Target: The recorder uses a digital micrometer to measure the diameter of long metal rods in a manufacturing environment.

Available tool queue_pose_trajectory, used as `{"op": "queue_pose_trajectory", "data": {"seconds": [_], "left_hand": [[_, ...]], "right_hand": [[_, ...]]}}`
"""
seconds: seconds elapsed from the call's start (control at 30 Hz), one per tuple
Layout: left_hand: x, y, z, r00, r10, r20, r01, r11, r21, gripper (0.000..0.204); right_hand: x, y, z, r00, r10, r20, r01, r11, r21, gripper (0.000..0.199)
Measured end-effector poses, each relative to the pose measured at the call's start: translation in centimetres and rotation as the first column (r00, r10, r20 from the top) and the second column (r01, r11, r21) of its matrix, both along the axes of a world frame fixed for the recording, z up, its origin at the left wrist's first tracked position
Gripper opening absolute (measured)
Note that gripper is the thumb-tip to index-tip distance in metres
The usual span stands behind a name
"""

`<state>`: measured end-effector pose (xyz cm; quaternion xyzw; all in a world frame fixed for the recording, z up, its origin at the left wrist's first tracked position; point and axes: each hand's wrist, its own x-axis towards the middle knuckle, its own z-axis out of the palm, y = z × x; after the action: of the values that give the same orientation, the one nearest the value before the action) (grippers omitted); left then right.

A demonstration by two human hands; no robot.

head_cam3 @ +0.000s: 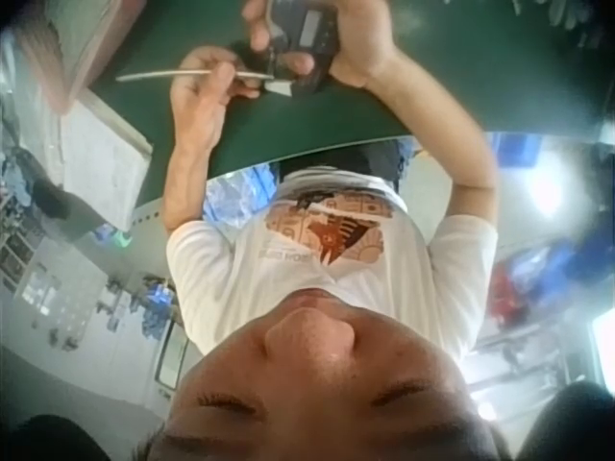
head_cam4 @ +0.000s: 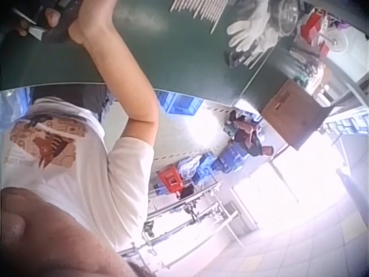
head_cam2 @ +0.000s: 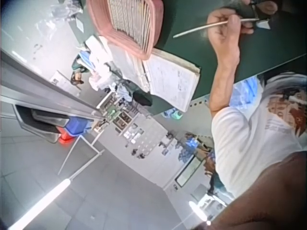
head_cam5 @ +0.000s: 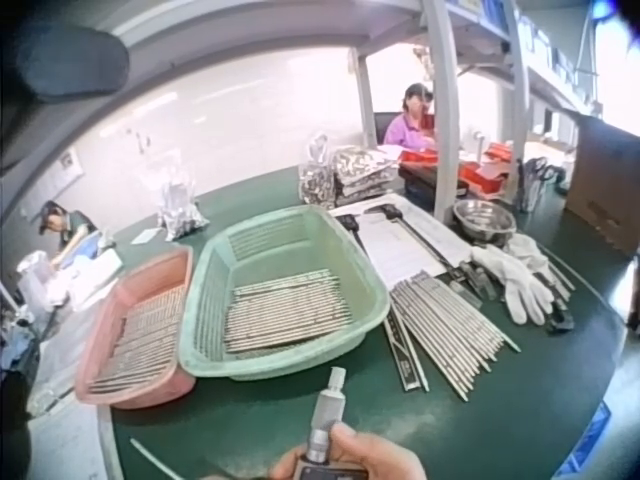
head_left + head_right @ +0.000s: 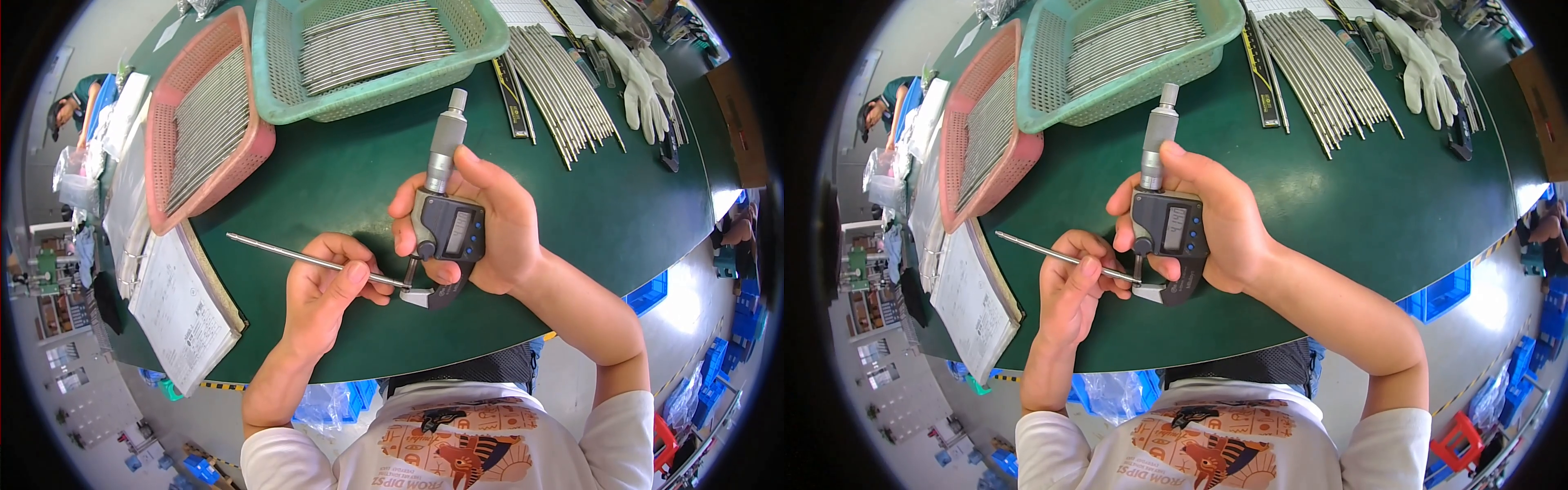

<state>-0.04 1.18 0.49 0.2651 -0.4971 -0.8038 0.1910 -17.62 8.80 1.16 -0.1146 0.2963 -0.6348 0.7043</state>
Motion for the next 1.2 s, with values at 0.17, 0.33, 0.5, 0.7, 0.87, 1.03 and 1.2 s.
{"op": "queue_pose_trajectory", "data": {"seconds": [0.17, 0.33, 0.5, 0.7, 0.87, 1.03, 1.2], "left_hand": [[0.02, -0.05, 0.08, 1.000, -0.011, -0.005, 0.011, 1.000, 0.021, 0.023], [0.14, -0.20, -0.10, 0.994, -0.054, -0.091, 0.055, 0.998, 0.010, 0.021], [0.22, -0.20, -0.23, 0.994, -0.052, -0.101, 0.055, 0.998, 0.025, 0.020], [0.31, -0.15, -0.44, 0.994, -0.026, -0.107, 0.035, 0.996, 0.084, 0.019], [0.05, 0.13, -0.16, 0.997, 0.013, -0.080, -0.014, 1.000, -0.009, 0.019], [0.10, -0.09, -0.11, 0.994, -0.029, -0.106, 0.030, 1.000, 0.000, 0.016], [0.12, 0.01, -0.09, 0.993, -0.009, -0.120, 0.004, 0.999, -0.041, 0.015]], "right_hand": [[0.02, -0.01, 0.05, 1.000, 0.004, -0.017, -0.004, 1.000, 0.013, 0.055], [0.04, 0.03, -0.04, 1.000, 0.008, -0.008, -0.008, 1.000, 0.006, 0.055], [0.00, 0.06, -0.09, 0.999, 0.012, -0.048, -0.013, 1.000, -0.020, 0.062], [-0.09, 0.05, 0.10, 0.999, -0.035, -0.007, 0.035, 0.999, 0.004, 0.058], [-0.08, -0.05, -0.06, 0.999, -0.035, -0.016, 0.035, 0.999, 0.007, 0.059], [-0.03, 0.04, 0.12, 0.998, -0.041, -0.049, 0.041, 0.999, -0.003, 0.060], [-0.04, -0.09, 0.26, 0.998, -0.054, -0.012, 0.055, 0.998, 0.020, 0.062]]}}
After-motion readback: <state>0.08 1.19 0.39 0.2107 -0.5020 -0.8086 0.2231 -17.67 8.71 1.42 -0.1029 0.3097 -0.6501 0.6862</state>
